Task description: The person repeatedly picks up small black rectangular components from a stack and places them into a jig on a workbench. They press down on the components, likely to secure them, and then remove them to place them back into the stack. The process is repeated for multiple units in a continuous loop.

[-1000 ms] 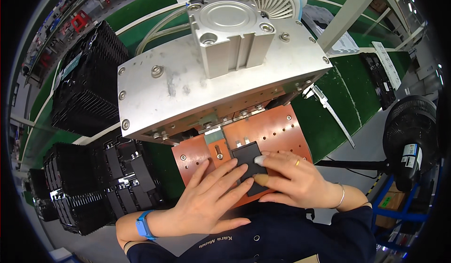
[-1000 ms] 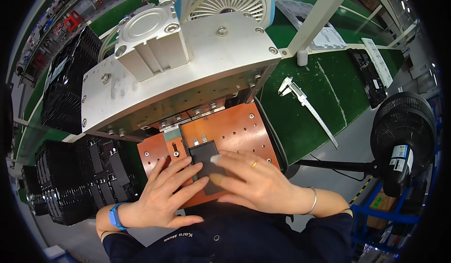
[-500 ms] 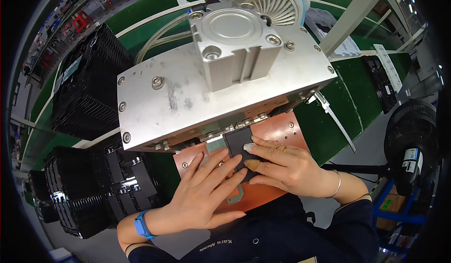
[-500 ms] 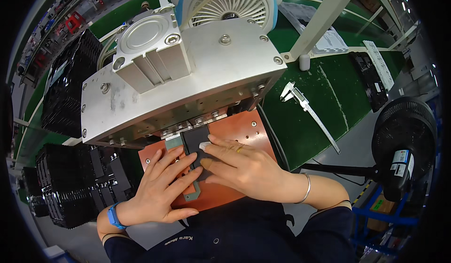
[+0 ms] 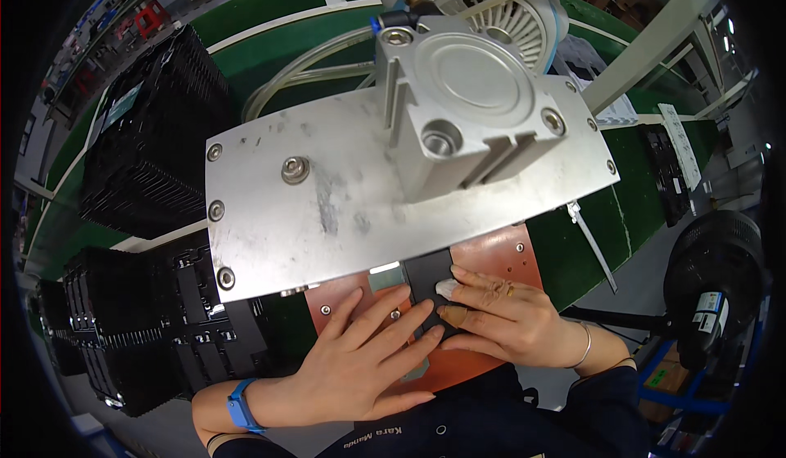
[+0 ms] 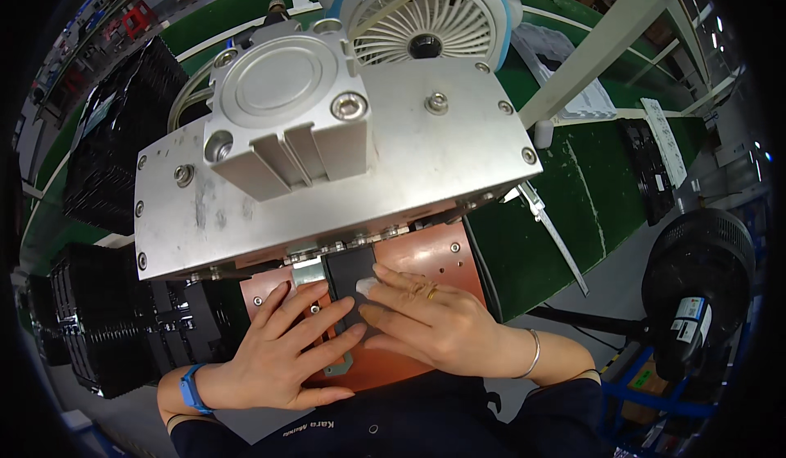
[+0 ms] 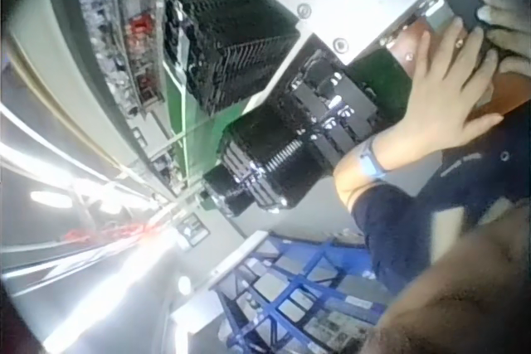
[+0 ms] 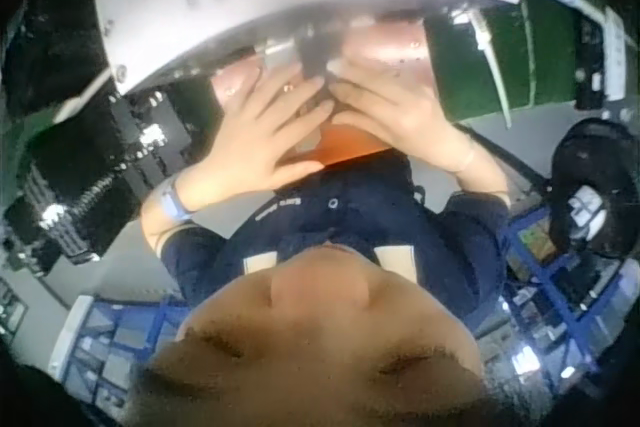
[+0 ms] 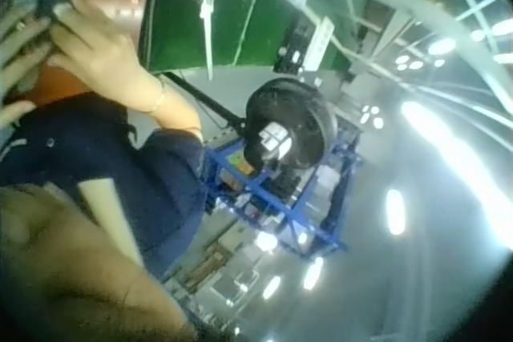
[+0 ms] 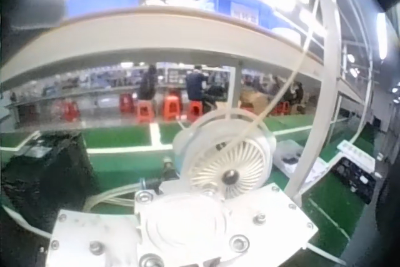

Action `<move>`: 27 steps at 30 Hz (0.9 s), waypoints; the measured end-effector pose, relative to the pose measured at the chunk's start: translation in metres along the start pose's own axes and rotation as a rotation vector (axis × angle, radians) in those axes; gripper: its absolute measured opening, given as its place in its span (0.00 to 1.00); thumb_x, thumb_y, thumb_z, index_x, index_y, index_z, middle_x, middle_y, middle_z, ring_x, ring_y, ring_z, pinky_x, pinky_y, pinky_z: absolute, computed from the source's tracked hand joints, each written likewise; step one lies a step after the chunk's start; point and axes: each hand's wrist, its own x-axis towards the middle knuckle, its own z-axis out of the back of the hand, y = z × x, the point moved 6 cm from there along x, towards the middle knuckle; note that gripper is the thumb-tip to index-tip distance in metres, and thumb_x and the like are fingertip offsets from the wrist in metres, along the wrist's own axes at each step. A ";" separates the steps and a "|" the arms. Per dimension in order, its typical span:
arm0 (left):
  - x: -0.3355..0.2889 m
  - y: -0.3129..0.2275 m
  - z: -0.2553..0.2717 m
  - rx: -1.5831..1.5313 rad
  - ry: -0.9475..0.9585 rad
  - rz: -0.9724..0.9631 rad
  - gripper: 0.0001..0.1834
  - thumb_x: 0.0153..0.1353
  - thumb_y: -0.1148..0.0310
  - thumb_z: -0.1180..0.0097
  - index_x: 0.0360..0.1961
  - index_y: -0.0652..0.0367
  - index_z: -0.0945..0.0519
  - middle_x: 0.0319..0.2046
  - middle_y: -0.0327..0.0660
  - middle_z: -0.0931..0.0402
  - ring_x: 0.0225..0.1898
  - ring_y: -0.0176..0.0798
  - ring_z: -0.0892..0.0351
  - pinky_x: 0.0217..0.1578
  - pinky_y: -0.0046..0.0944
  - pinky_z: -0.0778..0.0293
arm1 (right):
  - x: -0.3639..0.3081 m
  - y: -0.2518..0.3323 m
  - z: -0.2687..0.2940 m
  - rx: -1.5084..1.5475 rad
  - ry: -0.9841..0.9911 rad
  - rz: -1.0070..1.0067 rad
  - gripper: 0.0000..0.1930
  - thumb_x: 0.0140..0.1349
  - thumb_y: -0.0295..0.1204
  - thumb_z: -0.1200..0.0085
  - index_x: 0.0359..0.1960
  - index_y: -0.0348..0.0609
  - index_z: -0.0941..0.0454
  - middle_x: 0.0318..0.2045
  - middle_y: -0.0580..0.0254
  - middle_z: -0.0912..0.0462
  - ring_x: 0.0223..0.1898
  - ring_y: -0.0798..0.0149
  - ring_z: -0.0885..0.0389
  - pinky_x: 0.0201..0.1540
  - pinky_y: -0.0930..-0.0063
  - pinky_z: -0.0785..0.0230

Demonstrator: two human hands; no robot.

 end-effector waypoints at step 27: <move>-0.004 -0.001 -0.004 -0.006 0.018 0.000 0.33 0.56 0.34 0.47 0.53 0.45 0.19 0.62 0.39 0.30 0.67 0.48 0.40 0.66 0.56 0.54 | -0.005 0.001 -0.002 -0.010 0.010 0.004 0.14 0.50 0.34 0.32 0.35 0.38 0.16 0.45 0.53 0.17 0.51 0.51 0.19 0.51 0.62 0.21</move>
